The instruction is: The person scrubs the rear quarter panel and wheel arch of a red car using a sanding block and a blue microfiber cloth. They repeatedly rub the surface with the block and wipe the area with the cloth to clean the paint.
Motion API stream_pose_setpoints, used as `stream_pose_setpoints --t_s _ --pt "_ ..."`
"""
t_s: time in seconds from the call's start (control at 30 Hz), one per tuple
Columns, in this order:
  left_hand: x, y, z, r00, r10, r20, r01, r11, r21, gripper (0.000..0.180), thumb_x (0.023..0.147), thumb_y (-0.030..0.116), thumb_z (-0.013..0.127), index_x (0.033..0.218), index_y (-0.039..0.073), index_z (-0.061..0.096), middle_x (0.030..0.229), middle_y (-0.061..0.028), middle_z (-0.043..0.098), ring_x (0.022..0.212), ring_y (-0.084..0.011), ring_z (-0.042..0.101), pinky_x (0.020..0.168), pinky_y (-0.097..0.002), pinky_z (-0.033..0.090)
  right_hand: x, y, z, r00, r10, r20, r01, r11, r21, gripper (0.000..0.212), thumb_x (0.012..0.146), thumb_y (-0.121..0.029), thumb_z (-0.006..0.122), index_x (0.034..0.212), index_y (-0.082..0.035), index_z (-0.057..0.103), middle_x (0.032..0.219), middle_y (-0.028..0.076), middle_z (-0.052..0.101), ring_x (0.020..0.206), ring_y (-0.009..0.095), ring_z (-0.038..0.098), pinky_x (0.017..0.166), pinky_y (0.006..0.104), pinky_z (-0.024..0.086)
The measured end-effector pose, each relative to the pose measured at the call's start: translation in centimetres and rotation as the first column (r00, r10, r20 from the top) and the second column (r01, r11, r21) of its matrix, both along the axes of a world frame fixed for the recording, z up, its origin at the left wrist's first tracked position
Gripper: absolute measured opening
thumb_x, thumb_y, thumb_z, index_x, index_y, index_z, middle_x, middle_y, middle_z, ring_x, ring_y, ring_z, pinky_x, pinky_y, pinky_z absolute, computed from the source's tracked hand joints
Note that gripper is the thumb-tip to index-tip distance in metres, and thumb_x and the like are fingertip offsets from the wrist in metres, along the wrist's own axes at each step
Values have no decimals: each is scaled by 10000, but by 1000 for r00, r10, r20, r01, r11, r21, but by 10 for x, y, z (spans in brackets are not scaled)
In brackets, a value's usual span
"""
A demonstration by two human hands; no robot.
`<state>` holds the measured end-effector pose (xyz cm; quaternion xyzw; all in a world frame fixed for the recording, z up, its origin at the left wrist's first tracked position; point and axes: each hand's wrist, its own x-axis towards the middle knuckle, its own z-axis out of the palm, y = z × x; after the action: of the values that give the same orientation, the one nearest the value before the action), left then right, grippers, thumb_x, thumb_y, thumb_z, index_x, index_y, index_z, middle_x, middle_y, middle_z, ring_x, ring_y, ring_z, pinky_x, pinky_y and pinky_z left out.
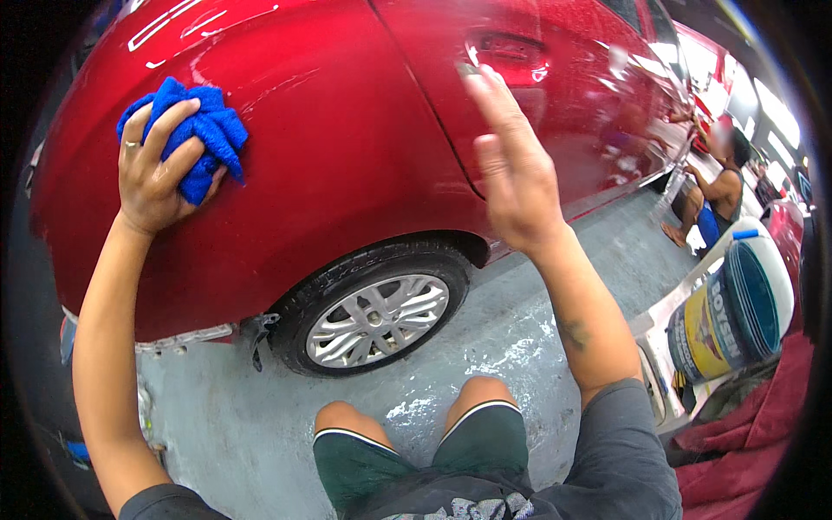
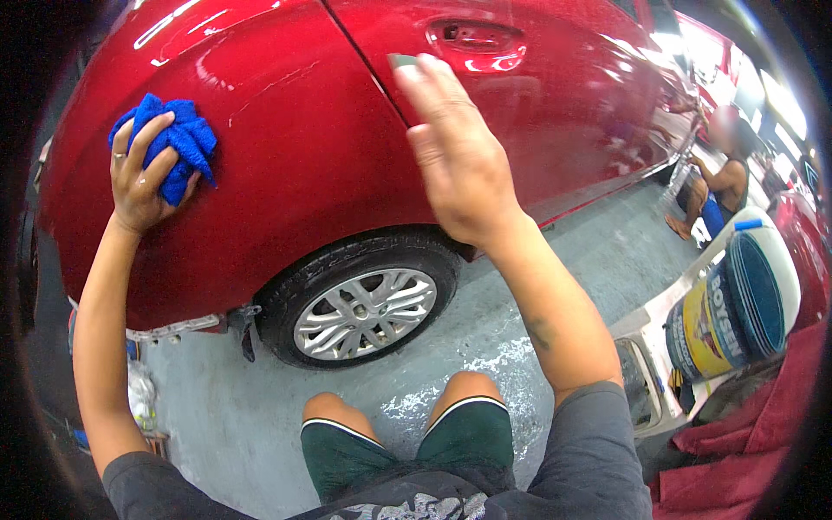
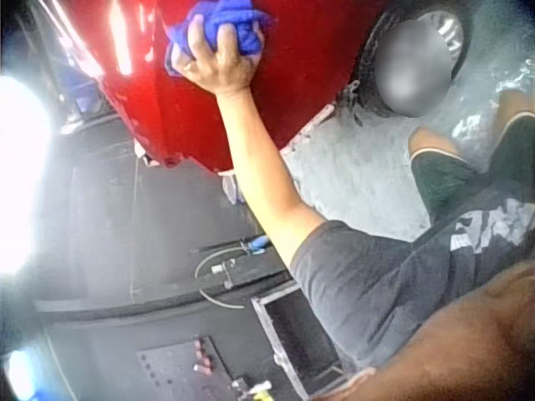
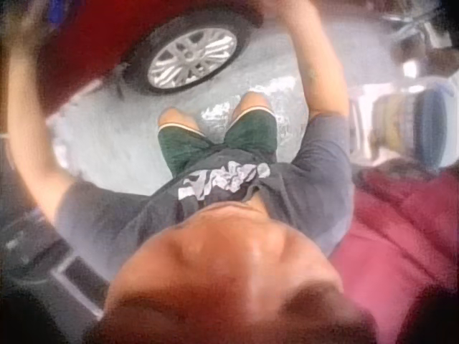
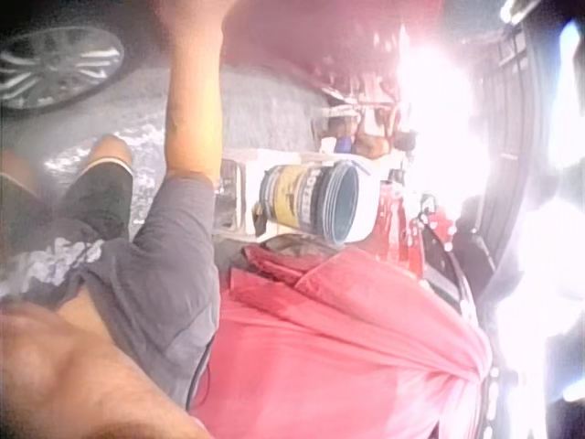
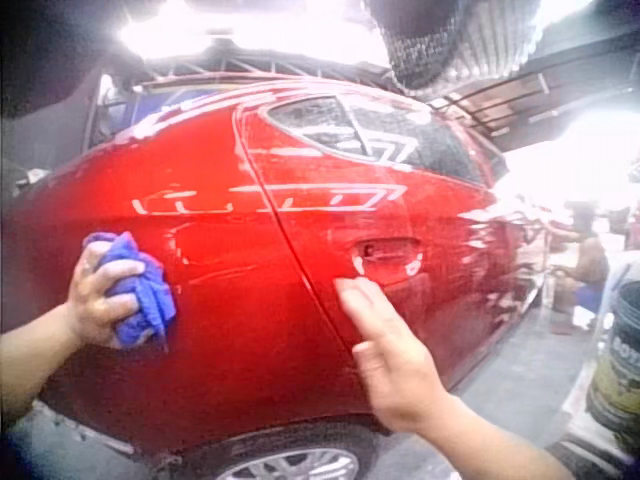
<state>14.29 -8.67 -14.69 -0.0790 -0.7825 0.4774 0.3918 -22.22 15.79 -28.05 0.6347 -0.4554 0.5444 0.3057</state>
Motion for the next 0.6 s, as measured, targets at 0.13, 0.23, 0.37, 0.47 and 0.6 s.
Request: stream_pose_setpoints --t_s 0.13,0.23,0.37,0.47,0.6 --pt "0 -3 -8 999 40 -9 -39 999 24 348 734 272 962 992 158 758 1488 -90 691 1330 -415 592 1129 -559 505 17 -38 -36 836 -294 -463 339 941 14 603 1015 -253 730 1601 -164 617 1679 151 574 1594 343 498 1318 561 306" --pt "-8 -1 -10 1000 25 -14 -25 999 23 349 742 287 954 989 154 748 1488 -105 690 1345 -427 590 1133 -566 500 -16 -50 -126 855 -263 -446 363 919 154 694 983 -312 766 1641 -193 581 1738 124 507 1653 322 410 1350 614 225" --pt "-6 -4 -9 999 37 -10 -37 999 19 366 737 287 953 994 149 731 1488 -141 688 1335 -444 601 1130 -573 500 -94 -46 -240 828 -261 -496 393 901 182 779 964 -372 782 1685 -219 531 1812 98 402 1734 295 229 1386 671 76" --pt "-3 -9 -9 996 82 22 -82 997 -13 377 790 274 920 1023 111 673 1514 -218 667 1379 -479 605 1180 -610 457 -69 -62 -199 874 -204 -442 317 927 199 760 991 -394 748 1692 -209 522 1812 113 400 1725 316 260 1379 674 79" --pt "-2 -11 -6 997 70 43 -70 997 -17 374 807 278 909 1041 97 681 1521 -231 660 1382 -482 602 1188 -612 452 -12 -86 -107 915 -252 -315 312 937 156 705 1041 -386 692 1697 -205 507 1820 121 382 1708 315 298 1371 673 81"
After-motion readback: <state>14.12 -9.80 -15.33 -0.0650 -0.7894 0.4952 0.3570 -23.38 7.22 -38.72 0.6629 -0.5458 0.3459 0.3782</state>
